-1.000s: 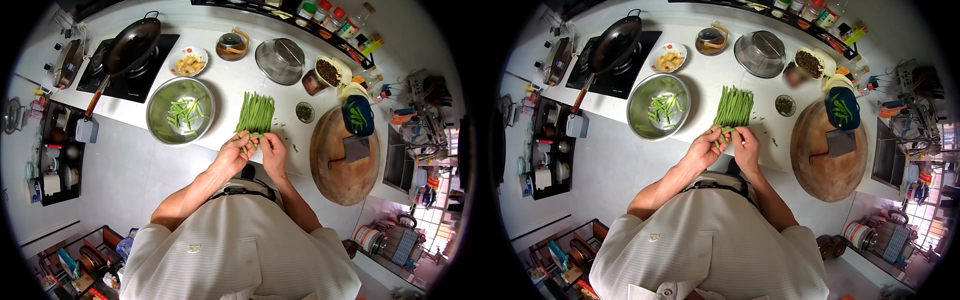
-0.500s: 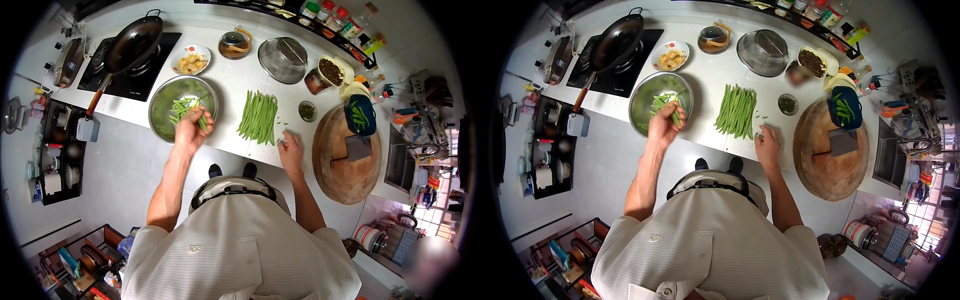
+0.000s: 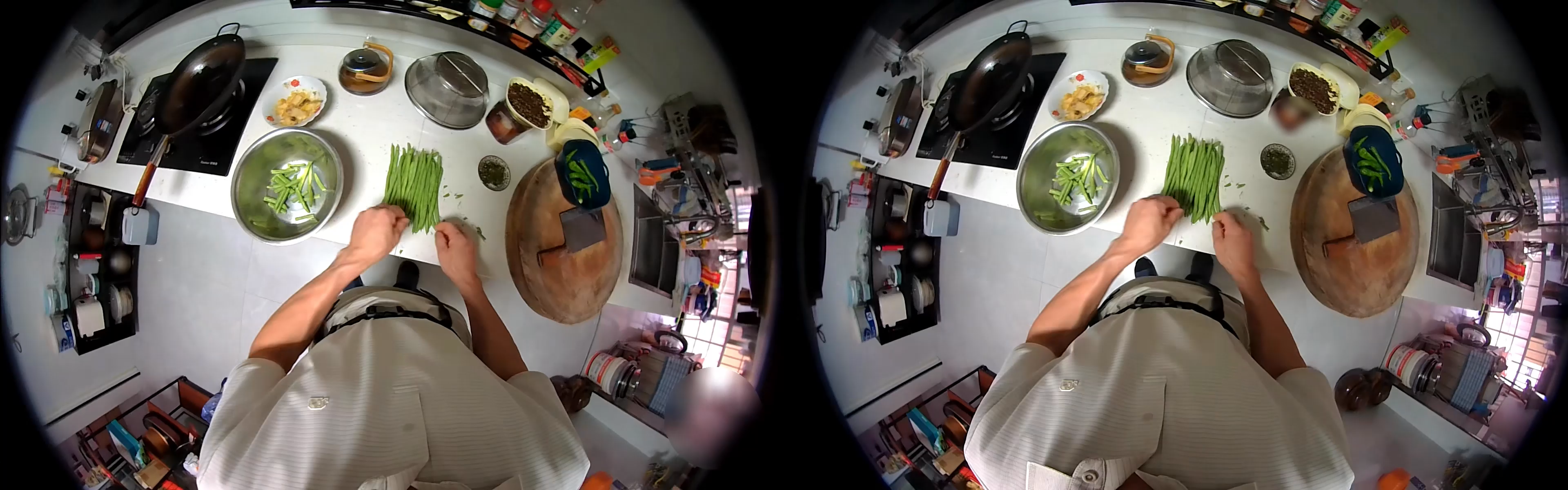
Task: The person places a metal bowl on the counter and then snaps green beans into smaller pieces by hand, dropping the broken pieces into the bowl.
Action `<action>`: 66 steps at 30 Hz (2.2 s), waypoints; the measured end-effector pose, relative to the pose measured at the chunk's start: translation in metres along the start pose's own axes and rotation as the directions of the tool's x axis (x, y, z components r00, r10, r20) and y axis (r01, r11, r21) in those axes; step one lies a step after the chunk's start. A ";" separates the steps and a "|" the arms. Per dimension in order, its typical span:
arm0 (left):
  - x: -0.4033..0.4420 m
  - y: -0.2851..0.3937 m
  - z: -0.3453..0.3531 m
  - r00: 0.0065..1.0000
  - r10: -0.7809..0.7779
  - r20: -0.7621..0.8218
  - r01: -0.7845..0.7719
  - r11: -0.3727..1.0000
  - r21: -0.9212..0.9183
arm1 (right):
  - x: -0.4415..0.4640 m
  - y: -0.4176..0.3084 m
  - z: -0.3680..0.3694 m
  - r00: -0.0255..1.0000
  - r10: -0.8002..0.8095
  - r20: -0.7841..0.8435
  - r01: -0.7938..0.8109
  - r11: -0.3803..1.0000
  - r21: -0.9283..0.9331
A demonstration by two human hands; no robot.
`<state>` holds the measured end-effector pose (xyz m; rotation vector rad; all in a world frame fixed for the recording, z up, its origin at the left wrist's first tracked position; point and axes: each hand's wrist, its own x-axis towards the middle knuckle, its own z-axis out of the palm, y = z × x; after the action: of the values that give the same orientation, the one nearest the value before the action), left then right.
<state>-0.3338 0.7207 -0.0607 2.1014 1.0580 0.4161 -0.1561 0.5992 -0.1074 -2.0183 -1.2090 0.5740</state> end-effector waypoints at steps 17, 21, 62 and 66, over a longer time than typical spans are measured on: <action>0.039 -0.003 0.063 0.971 -0.106 0.214 0.019 0.928 0.373 | -0.011 0.019 -0.017 0.989 -0.114 0.094 0.113 0.993 0.022; 0.028 0.012 0.028 0.955 -0.218 0.200 0.240 0.966 -0.092 | -0.007 0.010 -0.021 0.990 -0.116 0.078 0.108 0.989 0.100; -0.016 0.041 -0.049 0.885 0.448 -0.125 -0.406 0.875 0.263 | 0.022 -0.090 -0.047 0.798 -0.599 0.065 0.602 0.790 -0.110; -0.005 0.037 -0.040 0.887 0.423 -0.186 -0.444 0.892 -0.089 | 0.018 -0.092 -0.046 0.871 -0.487 -0.064 0.490 0.869 0.066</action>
<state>-0.3388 0.7210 -0.0060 2.2079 0.6135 0.8640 -0.1697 0.6286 -0.0080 -1.5578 -1.5703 0.3137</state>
